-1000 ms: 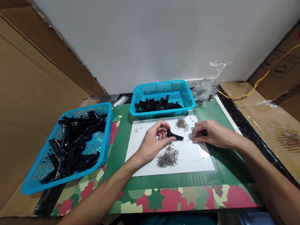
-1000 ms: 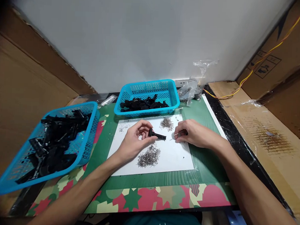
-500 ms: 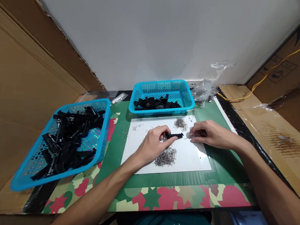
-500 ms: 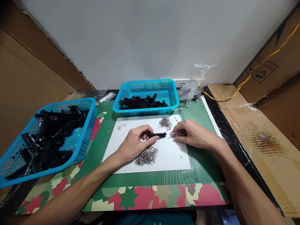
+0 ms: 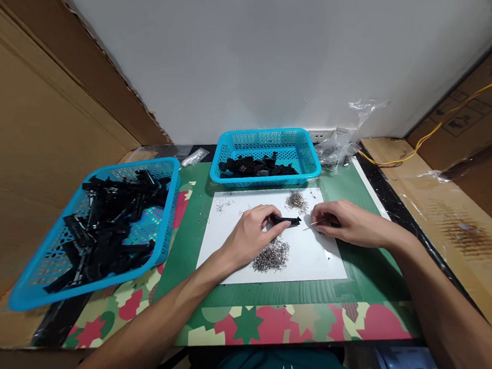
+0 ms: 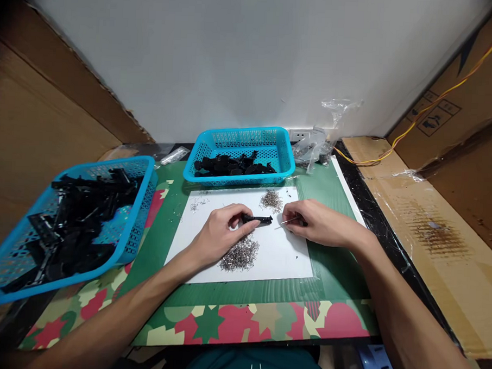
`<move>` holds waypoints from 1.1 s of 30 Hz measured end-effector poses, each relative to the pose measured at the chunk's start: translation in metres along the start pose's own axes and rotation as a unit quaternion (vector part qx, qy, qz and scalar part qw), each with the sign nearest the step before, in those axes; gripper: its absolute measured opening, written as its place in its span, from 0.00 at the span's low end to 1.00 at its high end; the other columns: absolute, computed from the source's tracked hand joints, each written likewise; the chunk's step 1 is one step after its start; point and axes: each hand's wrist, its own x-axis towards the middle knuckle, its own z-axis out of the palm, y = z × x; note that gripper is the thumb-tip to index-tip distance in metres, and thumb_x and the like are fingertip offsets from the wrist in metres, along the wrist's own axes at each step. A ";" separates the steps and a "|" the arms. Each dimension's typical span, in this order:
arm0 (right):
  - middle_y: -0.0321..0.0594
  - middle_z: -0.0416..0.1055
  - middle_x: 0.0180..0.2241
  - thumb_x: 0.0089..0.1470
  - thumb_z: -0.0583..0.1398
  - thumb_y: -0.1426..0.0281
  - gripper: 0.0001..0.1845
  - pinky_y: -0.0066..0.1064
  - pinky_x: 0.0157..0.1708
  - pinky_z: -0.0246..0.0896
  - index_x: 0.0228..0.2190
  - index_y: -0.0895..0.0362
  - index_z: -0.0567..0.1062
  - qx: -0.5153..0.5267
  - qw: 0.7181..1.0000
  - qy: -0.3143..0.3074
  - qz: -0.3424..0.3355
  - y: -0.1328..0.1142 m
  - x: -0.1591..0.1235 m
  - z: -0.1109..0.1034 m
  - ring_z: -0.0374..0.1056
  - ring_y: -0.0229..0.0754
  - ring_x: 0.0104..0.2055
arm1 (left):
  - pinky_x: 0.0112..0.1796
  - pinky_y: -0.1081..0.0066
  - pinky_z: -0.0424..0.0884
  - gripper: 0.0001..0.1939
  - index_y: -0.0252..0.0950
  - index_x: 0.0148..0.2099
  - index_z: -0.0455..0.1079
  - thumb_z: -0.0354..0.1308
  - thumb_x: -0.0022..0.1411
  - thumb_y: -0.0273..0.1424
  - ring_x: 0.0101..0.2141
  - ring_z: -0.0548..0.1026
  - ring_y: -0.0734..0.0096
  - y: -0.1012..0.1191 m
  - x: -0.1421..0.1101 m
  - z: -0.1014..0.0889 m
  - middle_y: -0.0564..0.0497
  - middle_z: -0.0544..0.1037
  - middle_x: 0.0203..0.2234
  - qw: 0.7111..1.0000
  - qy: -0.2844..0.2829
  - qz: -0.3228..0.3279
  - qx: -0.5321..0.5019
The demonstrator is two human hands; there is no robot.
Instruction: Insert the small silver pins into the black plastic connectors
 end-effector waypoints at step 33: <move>0.26 0.52 0.19 0.59 0.66 0.61 0.11 0.30 0.23 0.41 0.32 0.56 0.76 0.320 0.912 0.257 0.004 -0.043 0.025 0.062 0.47 0.33 0.22 | 0.28 0.74 0.60 0.04 0.34 0.41 0.80 0.65 0.68 0.28 0.25 0.63 0.78 0.011 -0.009 0.005 0.55 0.72 0.28 0.989 0.039 0.046 -0.134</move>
